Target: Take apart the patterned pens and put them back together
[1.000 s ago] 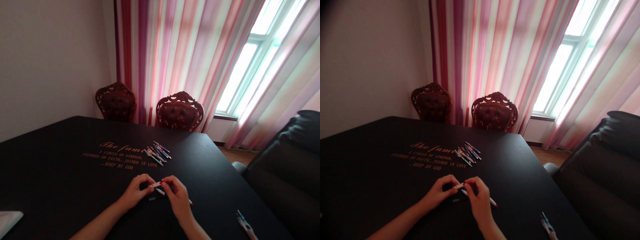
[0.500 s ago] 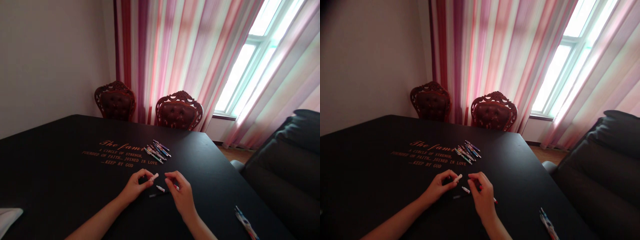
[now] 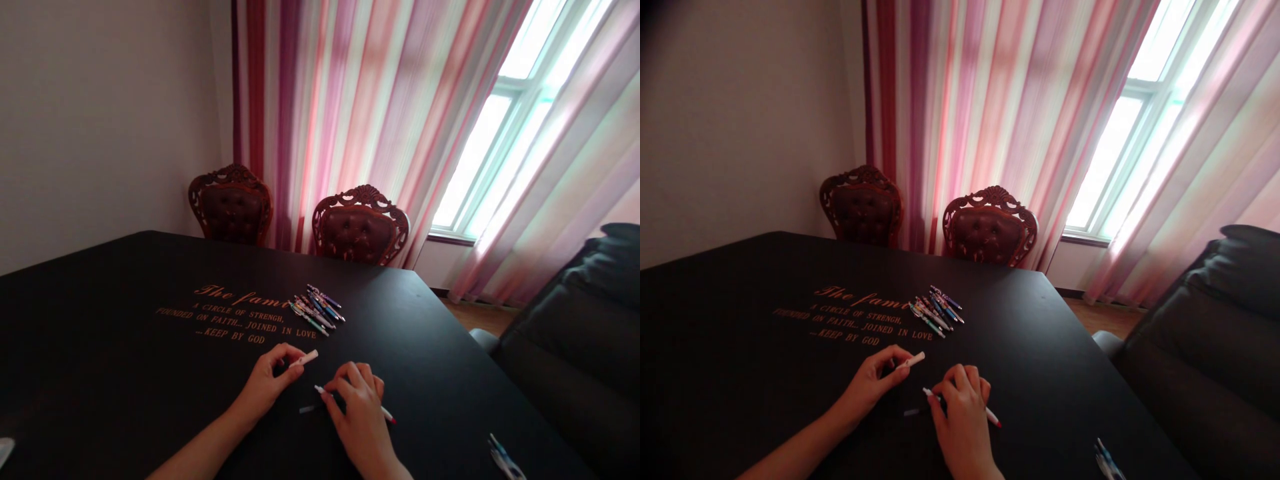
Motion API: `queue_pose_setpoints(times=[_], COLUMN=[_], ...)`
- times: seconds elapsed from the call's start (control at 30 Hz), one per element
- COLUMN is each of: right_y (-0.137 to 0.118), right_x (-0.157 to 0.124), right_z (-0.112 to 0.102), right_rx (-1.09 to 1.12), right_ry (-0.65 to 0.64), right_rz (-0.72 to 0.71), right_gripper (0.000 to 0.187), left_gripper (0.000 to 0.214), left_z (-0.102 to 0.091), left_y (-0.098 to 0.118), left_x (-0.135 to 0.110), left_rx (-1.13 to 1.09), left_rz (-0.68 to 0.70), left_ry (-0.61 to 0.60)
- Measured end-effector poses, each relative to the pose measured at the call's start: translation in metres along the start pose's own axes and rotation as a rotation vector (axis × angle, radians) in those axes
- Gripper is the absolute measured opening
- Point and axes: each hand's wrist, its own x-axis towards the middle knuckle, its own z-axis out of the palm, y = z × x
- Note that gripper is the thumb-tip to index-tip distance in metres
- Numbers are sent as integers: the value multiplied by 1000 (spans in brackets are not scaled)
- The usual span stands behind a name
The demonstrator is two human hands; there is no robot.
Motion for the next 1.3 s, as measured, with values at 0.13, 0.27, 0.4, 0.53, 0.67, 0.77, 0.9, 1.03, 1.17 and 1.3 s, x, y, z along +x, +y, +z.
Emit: queue_pose_setpoints(times=[0.13, 0.27, 0.4, 0.53, 0.67, 0.77, 0.9, 1.03, 1.17, 1.3], right_y=[-1, 2, 6, 15, 19, 18, 16, 15, 11, 9], right_x=[2, 3, 3, 0, -4, -6, -7, -4, -3, -2], right_z=[2, 3, -5, -18, -25, -24, -20, -18, -17, -16], right_rx=[21, 22, 9, 79, 136, 177, 254, 297, 282, 256], right_ry=[16, 43, 75, 133, 175, 203, 253, 256, 251, 241], right_rz=[31, 25, -5, -33, -65, -80, -40, -46, -60, -60], right_gripper=[12, 13, 9, 6, 5, 6, 6, 2, 3, 5], left_gripper=[21, 24, 25, 18, 13, 13, 15, 14, 13, 12], left_z=[0, -1, -1, 0, 2, 3, 3, 2, 2, 3], left_y=[2, 5, 8, 11, 13, 12, 11, 11, 12, 12], left_x=[1, 1, 0, -2, -3, -4, -3, -3, -3, -4], left_rx=[-9, -14, 0, -2, 0, 0, 29, 43, 49, 58], left_rz=[-9, -29, -29, 32, 87, 102, 108, 113, 101, 102], left_ry=[-11, -27, -34, -77, -111, -117, -127, -145, -155, -156])
